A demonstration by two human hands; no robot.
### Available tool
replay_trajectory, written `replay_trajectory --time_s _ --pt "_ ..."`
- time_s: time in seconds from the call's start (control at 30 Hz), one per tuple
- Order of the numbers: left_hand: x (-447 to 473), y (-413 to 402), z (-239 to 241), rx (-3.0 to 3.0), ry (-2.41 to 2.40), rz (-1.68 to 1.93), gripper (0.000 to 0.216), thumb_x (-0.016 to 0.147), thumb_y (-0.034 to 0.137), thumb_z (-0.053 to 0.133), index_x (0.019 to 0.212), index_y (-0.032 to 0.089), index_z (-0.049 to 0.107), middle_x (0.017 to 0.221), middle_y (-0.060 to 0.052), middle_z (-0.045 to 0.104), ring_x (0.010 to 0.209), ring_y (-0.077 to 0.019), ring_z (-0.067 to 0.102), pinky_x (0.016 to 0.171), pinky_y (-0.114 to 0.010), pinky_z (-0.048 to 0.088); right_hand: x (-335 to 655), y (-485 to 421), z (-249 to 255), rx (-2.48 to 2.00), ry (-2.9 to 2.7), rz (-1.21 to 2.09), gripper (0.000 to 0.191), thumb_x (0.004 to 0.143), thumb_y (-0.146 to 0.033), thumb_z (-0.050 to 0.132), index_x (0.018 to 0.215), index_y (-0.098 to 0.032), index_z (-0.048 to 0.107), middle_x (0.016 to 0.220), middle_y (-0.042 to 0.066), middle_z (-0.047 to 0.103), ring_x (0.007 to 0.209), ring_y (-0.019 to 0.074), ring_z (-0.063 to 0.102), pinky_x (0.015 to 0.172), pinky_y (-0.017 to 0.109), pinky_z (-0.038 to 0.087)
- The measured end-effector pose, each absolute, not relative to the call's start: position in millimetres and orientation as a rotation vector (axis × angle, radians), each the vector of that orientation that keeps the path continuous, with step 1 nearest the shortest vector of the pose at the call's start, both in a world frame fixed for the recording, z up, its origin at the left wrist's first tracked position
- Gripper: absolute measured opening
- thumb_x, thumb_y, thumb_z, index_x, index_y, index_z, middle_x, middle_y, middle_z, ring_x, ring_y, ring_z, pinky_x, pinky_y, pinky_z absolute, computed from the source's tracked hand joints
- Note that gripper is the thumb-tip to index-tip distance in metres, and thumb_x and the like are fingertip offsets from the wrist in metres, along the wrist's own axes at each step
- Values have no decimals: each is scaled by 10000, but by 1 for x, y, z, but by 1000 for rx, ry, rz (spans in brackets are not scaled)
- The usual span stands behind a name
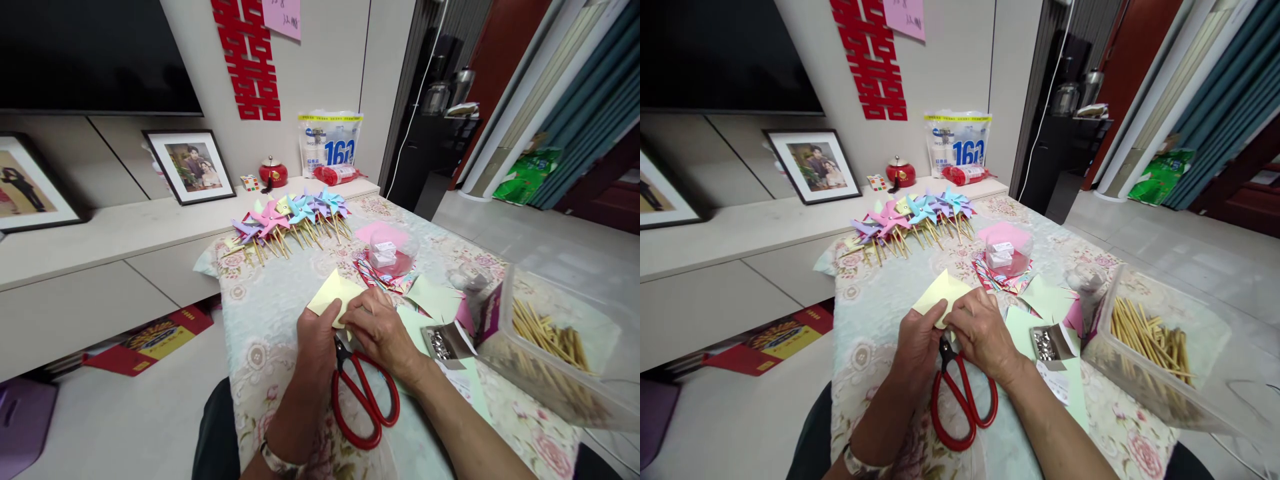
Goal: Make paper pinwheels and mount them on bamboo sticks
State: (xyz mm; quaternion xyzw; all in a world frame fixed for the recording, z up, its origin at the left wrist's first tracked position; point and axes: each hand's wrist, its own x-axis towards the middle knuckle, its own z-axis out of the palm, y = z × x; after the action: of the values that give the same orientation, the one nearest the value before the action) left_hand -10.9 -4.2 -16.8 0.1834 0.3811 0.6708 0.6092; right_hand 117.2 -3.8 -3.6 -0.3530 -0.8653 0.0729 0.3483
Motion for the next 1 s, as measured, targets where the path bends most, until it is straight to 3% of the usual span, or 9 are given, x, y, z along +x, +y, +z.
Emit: replay_trajectory --time_s 0.3,0.77,1.0 --pt "-12 -4 -18 433 925 1522 498 610 203 798 1072 122 631 921 -77 757 794 -227 706 738 -318 514 118 -6 1 -977 -2247 287 132 966 -188 542 898 -203 654 902 53 622 901 232 487 799 397 375" --pt "-9 -12 -3 532 1034 1531 262 648 228 724 890 154 656 812 -54 734 744 -213 686 678 -289 516 113 -7 3 -1273 -1966 449 140 880 -184 631 742 -205 617 803 36 630 862 238 526 778 373 387" --pt "-12 -13 -9 728 1090 1476 258 743 283 691 956 144 648 841 -43 715 720 -178 643 675 -275 500 112 -7 4 -1393 -1869 603 145 835 -197 659 694 -213 630 736 17 624 812 226 541 735 340 393"
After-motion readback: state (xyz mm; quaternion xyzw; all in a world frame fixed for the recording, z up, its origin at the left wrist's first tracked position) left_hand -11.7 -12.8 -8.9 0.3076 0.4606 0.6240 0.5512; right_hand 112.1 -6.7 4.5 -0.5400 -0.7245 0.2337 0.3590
